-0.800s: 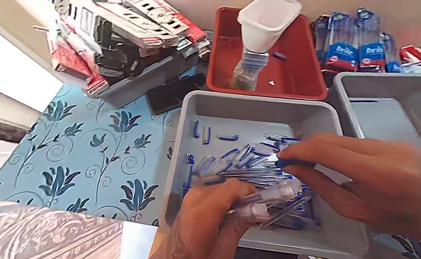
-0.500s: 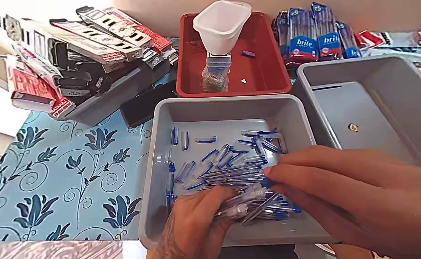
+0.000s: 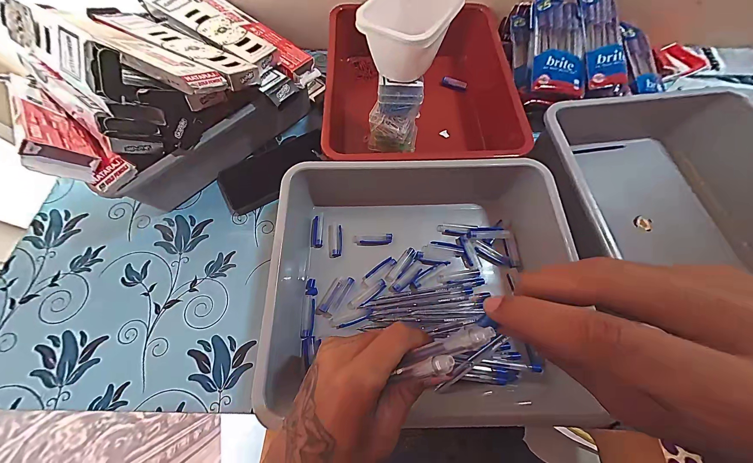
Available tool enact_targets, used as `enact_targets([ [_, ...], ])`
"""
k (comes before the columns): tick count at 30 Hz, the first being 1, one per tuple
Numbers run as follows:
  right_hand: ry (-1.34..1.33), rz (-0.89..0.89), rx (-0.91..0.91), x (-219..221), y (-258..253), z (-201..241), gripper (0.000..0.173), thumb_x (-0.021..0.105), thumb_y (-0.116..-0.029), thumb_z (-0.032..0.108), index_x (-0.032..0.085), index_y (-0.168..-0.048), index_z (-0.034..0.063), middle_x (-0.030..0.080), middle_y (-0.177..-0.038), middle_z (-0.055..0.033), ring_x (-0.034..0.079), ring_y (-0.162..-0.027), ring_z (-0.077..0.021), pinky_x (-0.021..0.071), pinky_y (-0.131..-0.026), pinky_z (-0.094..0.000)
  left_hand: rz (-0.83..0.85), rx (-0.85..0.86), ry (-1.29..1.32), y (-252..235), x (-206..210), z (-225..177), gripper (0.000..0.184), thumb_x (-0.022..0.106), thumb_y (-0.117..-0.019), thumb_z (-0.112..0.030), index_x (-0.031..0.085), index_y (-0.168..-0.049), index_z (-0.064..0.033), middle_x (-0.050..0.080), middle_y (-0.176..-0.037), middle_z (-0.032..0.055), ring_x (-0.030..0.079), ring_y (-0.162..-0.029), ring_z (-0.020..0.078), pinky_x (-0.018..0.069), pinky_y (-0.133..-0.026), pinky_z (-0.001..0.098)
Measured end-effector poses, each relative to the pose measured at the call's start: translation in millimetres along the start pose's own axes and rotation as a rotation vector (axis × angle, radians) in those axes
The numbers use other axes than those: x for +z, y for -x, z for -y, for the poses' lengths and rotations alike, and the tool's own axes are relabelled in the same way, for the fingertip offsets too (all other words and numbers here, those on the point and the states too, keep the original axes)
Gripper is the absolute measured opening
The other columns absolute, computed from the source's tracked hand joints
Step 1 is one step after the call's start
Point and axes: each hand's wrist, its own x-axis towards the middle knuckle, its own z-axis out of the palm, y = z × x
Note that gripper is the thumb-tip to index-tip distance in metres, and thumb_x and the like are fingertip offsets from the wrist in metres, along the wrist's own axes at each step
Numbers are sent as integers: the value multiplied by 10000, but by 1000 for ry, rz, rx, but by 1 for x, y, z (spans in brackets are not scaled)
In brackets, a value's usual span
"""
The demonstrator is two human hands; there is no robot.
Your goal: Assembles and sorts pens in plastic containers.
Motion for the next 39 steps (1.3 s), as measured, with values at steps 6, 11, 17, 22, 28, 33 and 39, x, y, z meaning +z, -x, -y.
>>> enact_targets([
  [6,-351,-23,67,10,1,-8,178,576,-1055,223,685,-1043,82,682,-967,8,633,-930,28,504,-787,-77,1,22,-8,0,1,0,399,436,-1095,-358,600,-963,-18,593,-708,55,565,-639,12,434,-593,110],
  [11,-552,-76,147,24,1,-7,168,624,-1025,194,705,-1040,47,707,-945,14,659,-912,36,550,-799,-87,0,32,-15,0,1,0,399,439,-1094,-354,596,-953,-16,585,-702,53,551,-632,9,421,-591,103],
  [17,-547,-118,177,31,3,-6,190,596,-1041,212,713,-1038,61,680,-990,16,647,-944,29,547,-816,-96,7,28,-10,0,1,0,392,435,-1095,-346,593,-950,-17,582,-695,54,555,-630,10,427,-593,104],
  [22,-586,-209,191,35,8,-3,143,605,-1038,161,692,-1062,49,752,-1061,-1,708,-1043,-41,594,-904,-178,-1,21,-12,0,1,0,395,438,-1095,-353,588,-953,-16,571,-694,50,544,-626,2,418,-589,97],
  [28,-584,-228,184,30,13,-1,144,620,-1030,148,716,-1064,47,762,-1073,0,713,-1041,-43,594,-913,-178,3,17,43,0,0,0,411,434,-1093,-361,585,-954,-5,569,-695,57,548,-634,-4,425,-602,90],
  [33,-652,-222,203,34,12,2,160,631,-1024,189,725,-1050,62,773,-1045,9,721,-1040,-55,598,-914,-192,47,36,93,1,-1,0,402,437,-1092,-359,580,-958,-8,570,-710,58,553,-653,-2,431,-613,91],
  [39,-926,-261,275,42,11,9,153,640,-1014,172,719,-1097,71,773,-1049,17,728,-1017,-53,605,-888,-180,60,61,149,0,-2,-1,397,435,-1095,-348,567,-948,-4,546,-708,61,539,-650,3,426,-615,92],
])
